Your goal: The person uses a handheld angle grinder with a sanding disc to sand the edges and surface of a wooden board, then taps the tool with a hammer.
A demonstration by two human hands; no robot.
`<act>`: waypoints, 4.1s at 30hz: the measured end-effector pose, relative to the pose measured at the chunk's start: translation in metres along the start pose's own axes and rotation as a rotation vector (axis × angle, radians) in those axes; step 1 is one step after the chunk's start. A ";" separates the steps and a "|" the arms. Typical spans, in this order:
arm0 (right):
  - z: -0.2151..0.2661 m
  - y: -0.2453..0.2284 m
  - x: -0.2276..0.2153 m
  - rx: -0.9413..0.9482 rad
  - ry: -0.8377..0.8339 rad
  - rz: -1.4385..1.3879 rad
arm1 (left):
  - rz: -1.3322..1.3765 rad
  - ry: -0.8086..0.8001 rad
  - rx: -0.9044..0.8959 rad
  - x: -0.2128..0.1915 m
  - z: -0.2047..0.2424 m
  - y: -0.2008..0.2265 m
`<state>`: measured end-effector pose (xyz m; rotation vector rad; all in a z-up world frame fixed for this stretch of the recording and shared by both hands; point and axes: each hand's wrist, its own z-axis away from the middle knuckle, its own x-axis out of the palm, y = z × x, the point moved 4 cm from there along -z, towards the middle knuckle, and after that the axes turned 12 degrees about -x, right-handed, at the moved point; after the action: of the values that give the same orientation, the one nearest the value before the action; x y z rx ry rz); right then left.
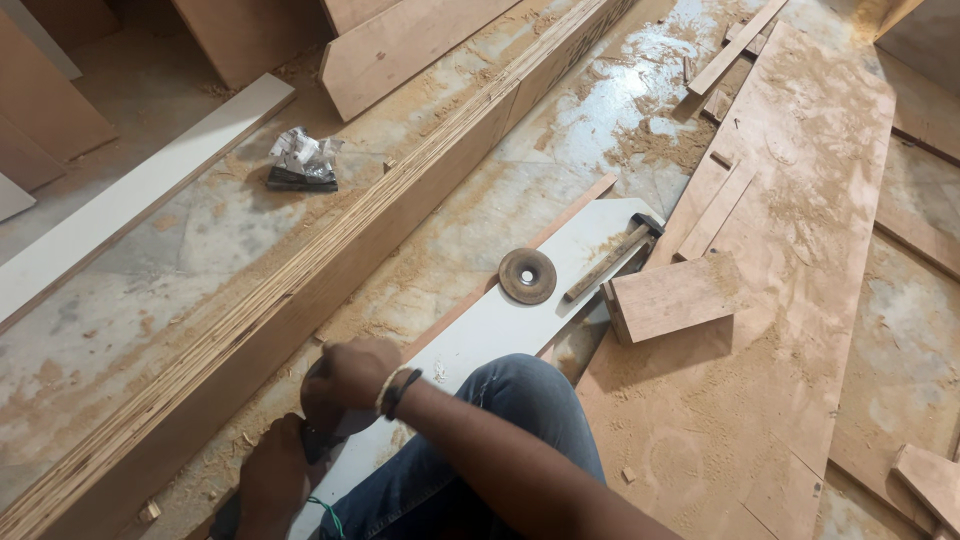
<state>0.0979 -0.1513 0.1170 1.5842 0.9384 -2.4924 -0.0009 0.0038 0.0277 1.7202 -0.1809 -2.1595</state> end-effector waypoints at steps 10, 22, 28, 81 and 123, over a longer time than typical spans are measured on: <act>0.032 0.007 0.000 -0.111 -0.417 -0.034 | -0.072 -0.115 -0.125 0.010 -0.008 -0.004; -0.005 -0.009 0.027 -0.226 0.008 -0.175 | 0.010 0.082 0.085 -0.002 0.000 0.004; -0.005 0.021 -0.019 -0.037 -0.009 -0.041 | 0.049 0.063 -0.014 -0.013 0.007 0.015; 0.005 0.022 -0.029 0.003 -0.045 -0.138 | -0.017 0.039 0.010 -0.004 0.008 0.005; -0.004 0.032 -0.028 -0.016 -0.060 -0.145 | -0.042 0.050 0.029 -0.003 0.001 0.008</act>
<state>0.1248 -0.1828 0.1242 1.4776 1.0991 -2.6041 0.0000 -0.0031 0.0330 1.8074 -0.1654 -2.1513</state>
